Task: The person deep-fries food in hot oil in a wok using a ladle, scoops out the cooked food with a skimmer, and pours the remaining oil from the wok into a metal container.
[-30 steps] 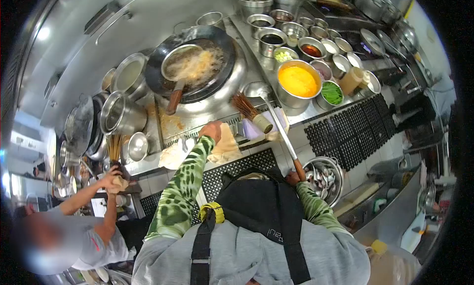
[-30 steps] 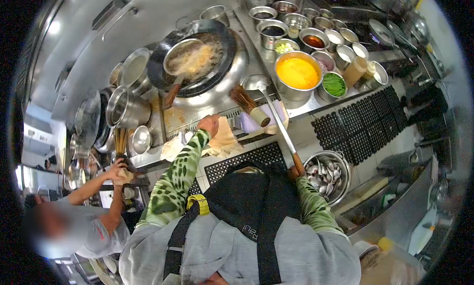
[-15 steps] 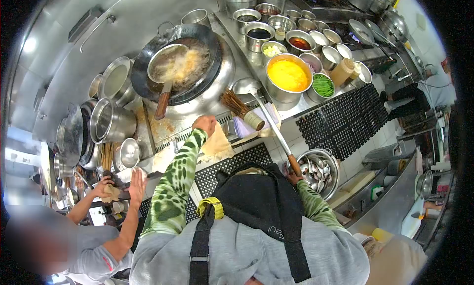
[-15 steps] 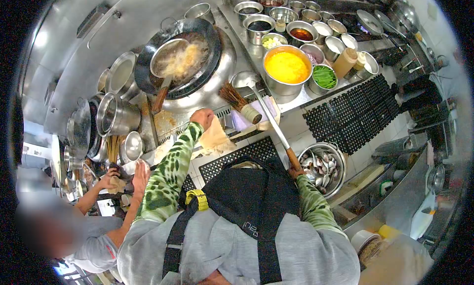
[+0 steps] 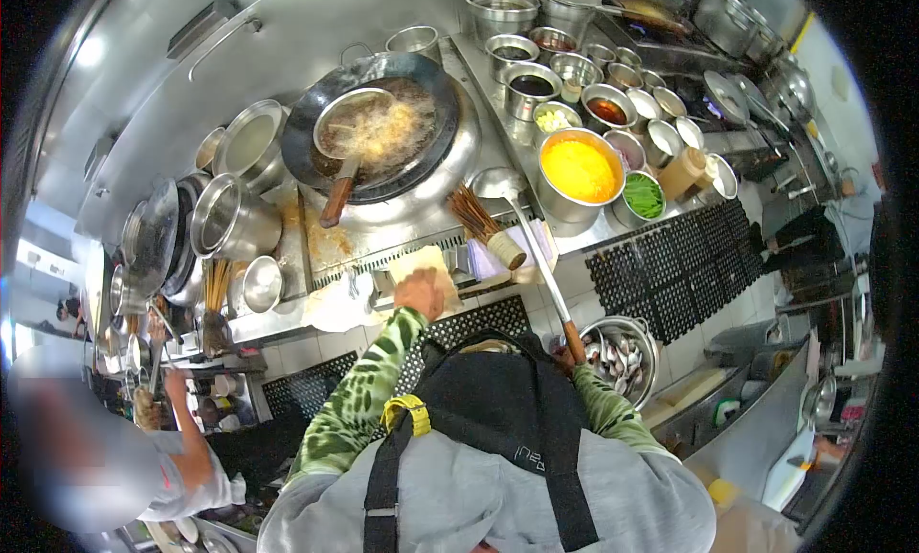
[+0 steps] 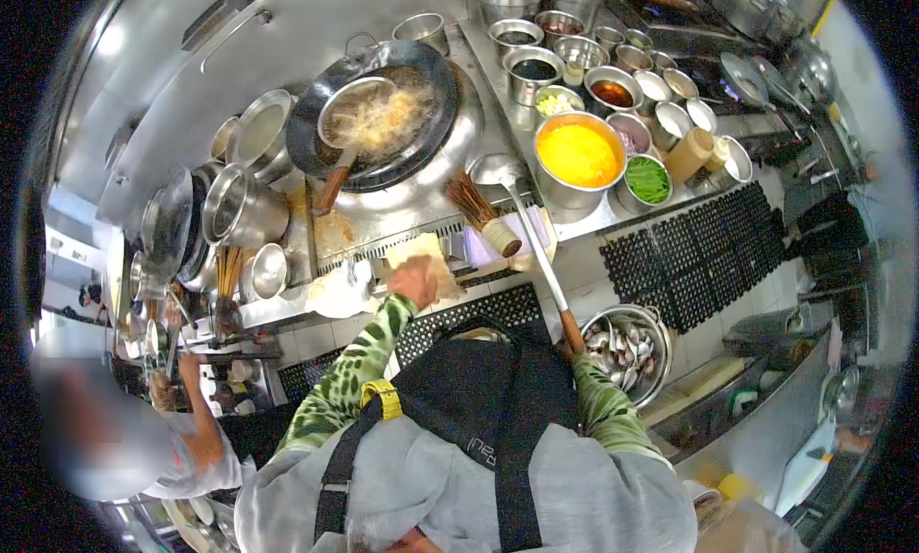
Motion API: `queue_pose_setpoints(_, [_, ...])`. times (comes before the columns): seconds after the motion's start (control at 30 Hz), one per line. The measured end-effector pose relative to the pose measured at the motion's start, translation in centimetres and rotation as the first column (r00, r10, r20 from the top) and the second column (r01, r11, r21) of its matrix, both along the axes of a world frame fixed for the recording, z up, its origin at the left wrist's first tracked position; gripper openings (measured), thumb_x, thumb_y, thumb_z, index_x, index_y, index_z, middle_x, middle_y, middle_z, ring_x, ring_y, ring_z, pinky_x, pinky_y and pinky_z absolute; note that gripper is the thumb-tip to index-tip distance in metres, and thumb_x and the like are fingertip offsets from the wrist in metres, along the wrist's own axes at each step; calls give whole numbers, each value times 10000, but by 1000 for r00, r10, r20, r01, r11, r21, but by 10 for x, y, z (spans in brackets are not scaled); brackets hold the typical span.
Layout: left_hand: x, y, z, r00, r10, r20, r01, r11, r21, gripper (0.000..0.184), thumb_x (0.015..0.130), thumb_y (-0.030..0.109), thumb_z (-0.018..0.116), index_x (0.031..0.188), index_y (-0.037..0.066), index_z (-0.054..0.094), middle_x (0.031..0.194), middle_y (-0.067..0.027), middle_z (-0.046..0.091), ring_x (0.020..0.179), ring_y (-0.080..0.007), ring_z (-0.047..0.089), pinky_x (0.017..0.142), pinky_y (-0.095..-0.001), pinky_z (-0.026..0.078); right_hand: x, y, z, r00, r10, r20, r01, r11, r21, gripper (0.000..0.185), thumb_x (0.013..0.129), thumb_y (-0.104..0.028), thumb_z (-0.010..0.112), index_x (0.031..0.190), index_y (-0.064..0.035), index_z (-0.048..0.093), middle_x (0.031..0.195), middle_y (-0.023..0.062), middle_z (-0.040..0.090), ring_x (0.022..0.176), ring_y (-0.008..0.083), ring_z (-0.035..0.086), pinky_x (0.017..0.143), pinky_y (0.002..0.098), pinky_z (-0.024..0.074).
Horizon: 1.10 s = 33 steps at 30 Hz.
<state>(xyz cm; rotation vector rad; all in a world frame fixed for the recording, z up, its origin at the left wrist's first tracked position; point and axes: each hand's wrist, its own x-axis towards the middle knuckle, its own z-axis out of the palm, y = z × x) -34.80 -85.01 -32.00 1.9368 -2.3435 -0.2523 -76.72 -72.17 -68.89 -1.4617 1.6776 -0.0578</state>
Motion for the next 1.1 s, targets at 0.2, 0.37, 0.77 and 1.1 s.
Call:
queue_pose_setpoints(0.2, [-4,10,-8,1000,17,-9,-15,991,130,373,826,251,565,1117,19,549,1144,-191,573,985,-353,616,871,-437,499,-5,-18,6,996,87,-10,-87,996,-29,379,791,-417,676,890,-51,691,718,93,646,715,255,615,728,429,450])
queue_pose_setpoints(0.37, [-5,8,8,996,93,-15,-88,972,216,340,848,264,564,1076,13,589,1115,-183,603,1018,-336,617,876,-420,503,-11,-25,4,981,190,-26,-191,981,-34,385,795,-419,667,906,-50,684,723,96,648,715,260,617,721,433,453])
queue_pose_setpoints(0.77, [43,-16,-12,718,118,-686,-98,993,68,285,883,207,524,1102,49,616,966,-158,680,913,-287,651,805,-384,525,-10,-30,8,949,313,-41,-314,949,-22,400,807,-422,646,947,-49,667,734,105,652,712,273,623,705,442,460])
queue_pose_setpoints(1.1, [120,-72,131,-580,504,-640,94,822,562,595,917,531,448,1168,0,547,997,-144,672,811,-238,655,682,-349,528,11,-44,12,955,294,-34,-295,955,-36,413,816,-425,628,980,-47,653,744,112,656,711,284,627,691,449,466])
